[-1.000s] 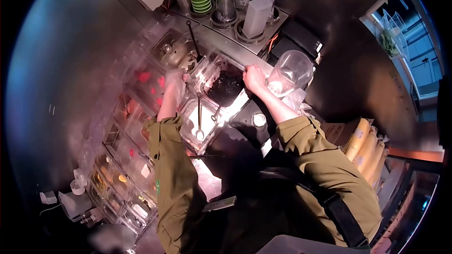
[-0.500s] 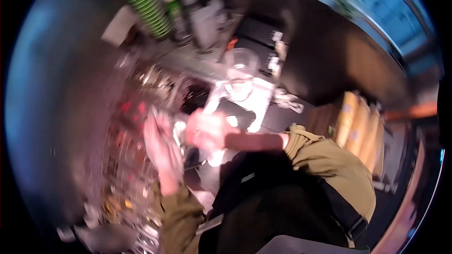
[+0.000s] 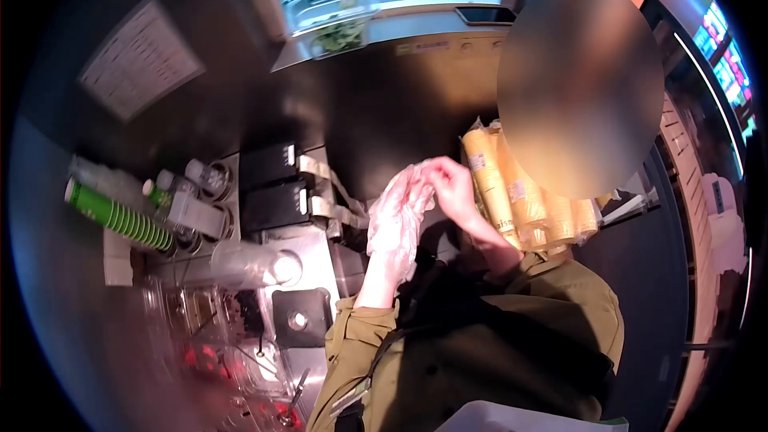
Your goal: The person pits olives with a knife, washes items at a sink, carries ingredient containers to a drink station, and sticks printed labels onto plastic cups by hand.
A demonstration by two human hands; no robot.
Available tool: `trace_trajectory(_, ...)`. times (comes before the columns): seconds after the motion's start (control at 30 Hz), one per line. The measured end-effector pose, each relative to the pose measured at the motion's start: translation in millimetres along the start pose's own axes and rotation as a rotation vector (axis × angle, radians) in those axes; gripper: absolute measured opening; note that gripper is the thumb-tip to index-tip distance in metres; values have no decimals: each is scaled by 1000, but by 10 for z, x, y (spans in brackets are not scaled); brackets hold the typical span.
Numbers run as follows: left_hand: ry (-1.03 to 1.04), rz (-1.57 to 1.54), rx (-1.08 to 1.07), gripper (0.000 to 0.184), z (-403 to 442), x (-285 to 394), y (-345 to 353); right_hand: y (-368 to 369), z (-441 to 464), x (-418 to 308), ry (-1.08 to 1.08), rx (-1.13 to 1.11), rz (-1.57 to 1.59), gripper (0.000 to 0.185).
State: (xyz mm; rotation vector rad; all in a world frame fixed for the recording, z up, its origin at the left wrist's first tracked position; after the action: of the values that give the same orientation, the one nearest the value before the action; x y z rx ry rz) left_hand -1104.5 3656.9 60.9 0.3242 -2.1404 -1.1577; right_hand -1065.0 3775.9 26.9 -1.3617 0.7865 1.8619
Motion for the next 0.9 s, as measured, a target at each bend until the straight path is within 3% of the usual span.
trace_trajectory(0.03, -61, 138, -49, 37, 105, -80, 169, -170, 263, -83, -95, 124, -38, 11)
trace_trajectory(0.1, 45, 193, -235, 42, 520, -374, 444, -454, 972, -52, -84, 233, -189, 10)
trace_trajectory(0.17, 243, 250, -283, 53, 552, -293, 777, -447, 1658, -285, -362, 198, -171, 14)
trace_trajectory(0.2, 235, 119, -298, 54, 678, -318, 612, -493, 2046, -491, -240, 261, -147, 12)
trace_trajectory(0.23, 202, 64, -215, 57, 847, -399, 276, -539, 2553, -656, -368, 270, -124, 15)
trace_trajectory(0.27, 172, 5, -132, 59, 1011, -483, -64, -479, 3033, -755, -476, 227, -292, 19)
trace_trajectory(0.3, 100, 43, 93, 54, 1138, -616, -394, -266, 3422, -774, -379, 31, -257, 22)
trace_trajectory(0.33, 134, 270, 199, 48, 1178, -672, -654, -39, 3698, -776, -343, -33, -324, 31)
trace_trajectory(0.37, 134, 499, 322, 43, 1190, -730, -956, 130, 4322, -472, -322, -26, -542, 21)
trace_trajectory(0.4, 97, 478, 446, 36, 1250, -866, -1361, 218, 5026, -73, -325, -15, -755, 13)
trace_trajectory(0.43, 64, 472, 560, 31, 1249, -923, -1685, 326, 5408, 111, -484, -266, -709, 23)
trace_trajectory(0.47, -6, 223, 717, 26, 1161, -901, -1812, 336, 5629, 223, -507, -304, -815, 25)
trace_trajectory(0.5, -6, 26, 774, 24, 1088, -839, -1887, 319, 5799, 268, -525, -291, -933, 28)
trace_trajectory(0.57, 118, 17, 901, 22, 1004, -824, -2297, 129, 6019, 167, -641, -155, -1138, 40)
trace_trajectory(0.63, 346, -27, 916, 21, 1029, -826, -2957, -57, 5896, -153, -879, 66, -1110, 54)
trace_trajectory(0.67, 397, -32, 1020, 20, 1005, -649, -2889, -85, 5548, -408, -932, 127, -949, 62)
trace_trajectory(0.73, 516, 26, 1031, 19, 1120, -454, -2979, 84, 3991, -981, -728, 38, -424, 47)
trace_trajectory(0.77, 532, -3, 1066, 19, 1161, -340, -2910, 191, 3434, -908, -726, -77, -265, 38)
trace_trajectory(0.83, 537, -33, 1028, 23, 1224, -275, -2735, 651, 2345, -384, -730, -678, -16, 24)
trace_trajectory(0.9, 460, 40, 1045, 24, 1197, -305, -2329, 1386, 1476, 614, -434, -1060, -14, 25)
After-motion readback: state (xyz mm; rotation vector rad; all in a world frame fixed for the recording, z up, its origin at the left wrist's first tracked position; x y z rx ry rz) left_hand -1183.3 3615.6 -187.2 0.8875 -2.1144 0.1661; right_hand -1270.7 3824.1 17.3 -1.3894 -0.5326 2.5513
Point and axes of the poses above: each hand's wrist, its own z-axis towards the middle knuckle, its own y-axis out of the palm, x = y × z, the point moved 5 cm from there along z, towards the middle knuckle, and after that the axes turned 13 degrees about x, right-handed, at the moved point
